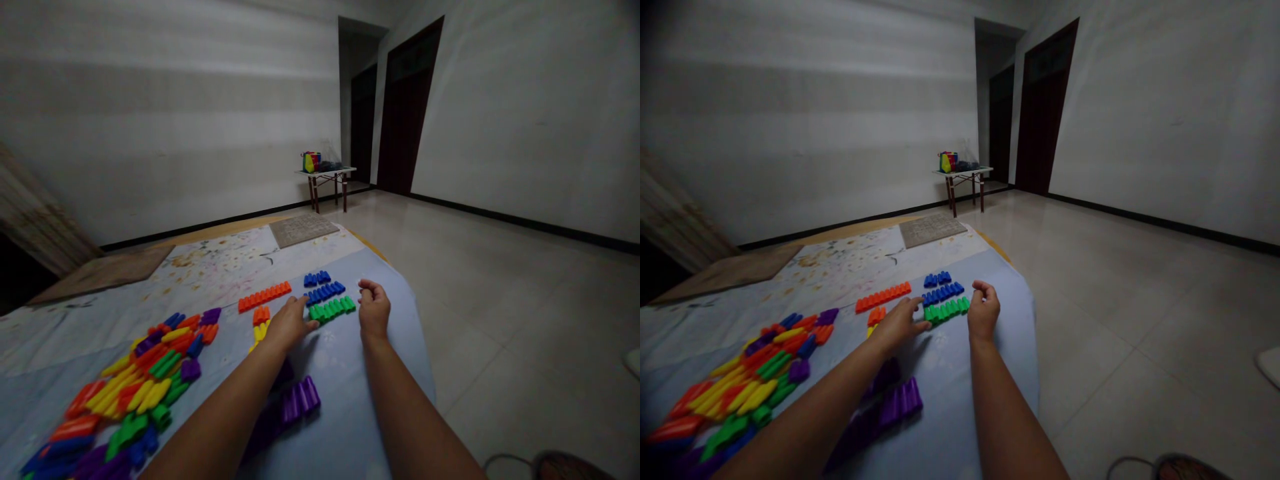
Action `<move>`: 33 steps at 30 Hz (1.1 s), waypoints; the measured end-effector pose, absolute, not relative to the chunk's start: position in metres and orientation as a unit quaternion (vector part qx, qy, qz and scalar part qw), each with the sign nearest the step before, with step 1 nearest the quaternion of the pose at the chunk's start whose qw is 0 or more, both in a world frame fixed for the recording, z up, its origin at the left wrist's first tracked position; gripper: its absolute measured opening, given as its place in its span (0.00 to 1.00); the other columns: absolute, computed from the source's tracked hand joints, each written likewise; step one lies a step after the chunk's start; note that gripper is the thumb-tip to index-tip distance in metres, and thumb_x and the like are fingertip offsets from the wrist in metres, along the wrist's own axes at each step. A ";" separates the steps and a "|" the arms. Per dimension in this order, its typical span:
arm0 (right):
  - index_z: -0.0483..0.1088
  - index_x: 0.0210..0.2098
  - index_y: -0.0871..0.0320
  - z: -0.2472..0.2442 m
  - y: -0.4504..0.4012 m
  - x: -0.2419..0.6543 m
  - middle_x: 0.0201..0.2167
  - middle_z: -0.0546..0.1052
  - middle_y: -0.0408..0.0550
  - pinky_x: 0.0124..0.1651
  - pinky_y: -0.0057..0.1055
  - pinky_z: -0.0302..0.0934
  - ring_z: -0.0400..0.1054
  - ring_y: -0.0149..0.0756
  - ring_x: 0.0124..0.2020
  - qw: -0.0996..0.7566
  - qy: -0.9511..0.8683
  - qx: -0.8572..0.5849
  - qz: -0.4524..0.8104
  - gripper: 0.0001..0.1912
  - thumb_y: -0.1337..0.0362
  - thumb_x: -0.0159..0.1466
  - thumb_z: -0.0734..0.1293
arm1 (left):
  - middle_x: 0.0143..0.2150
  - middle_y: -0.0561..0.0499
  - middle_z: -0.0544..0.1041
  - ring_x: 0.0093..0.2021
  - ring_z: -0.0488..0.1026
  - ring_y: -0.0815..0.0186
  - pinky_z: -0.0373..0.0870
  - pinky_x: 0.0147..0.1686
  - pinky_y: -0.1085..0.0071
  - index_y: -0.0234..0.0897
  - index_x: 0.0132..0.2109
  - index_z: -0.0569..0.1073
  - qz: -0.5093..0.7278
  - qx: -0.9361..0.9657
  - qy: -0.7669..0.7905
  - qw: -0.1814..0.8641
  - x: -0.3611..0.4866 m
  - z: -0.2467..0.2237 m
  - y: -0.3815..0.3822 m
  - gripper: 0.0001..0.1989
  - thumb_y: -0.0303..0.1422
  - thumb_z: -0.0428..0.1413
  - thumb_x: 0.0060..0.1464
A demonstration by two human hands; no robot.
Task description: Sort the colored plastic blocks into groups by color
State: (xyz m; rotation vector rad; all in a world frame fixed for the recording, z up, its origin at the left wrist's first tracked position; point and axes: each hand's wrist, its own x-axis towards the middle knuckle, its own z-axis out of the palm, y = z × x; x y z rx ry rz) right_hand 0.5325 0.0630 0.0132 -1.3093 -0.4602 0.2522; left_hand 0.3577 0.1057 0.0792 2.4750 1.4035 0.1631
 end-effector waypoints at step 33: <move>0.74 0.36 0.56 0.011 0.051 0.504 0.36 0.75 0.50 0.46 0.39 0.52 0.61 0.42 0.42 0.456 -0.585 -0.669 -0.045 0.15 0.62 0.57 0.57 | 0.40 0.49 0.75 0.39 0.72 0.63 0.69 0.41 0.67 0.38 0.40 0.73 0.421 0.603 0.675 0.060 0.101 0.065 -0.002 0.19 0.45 0.48 0.51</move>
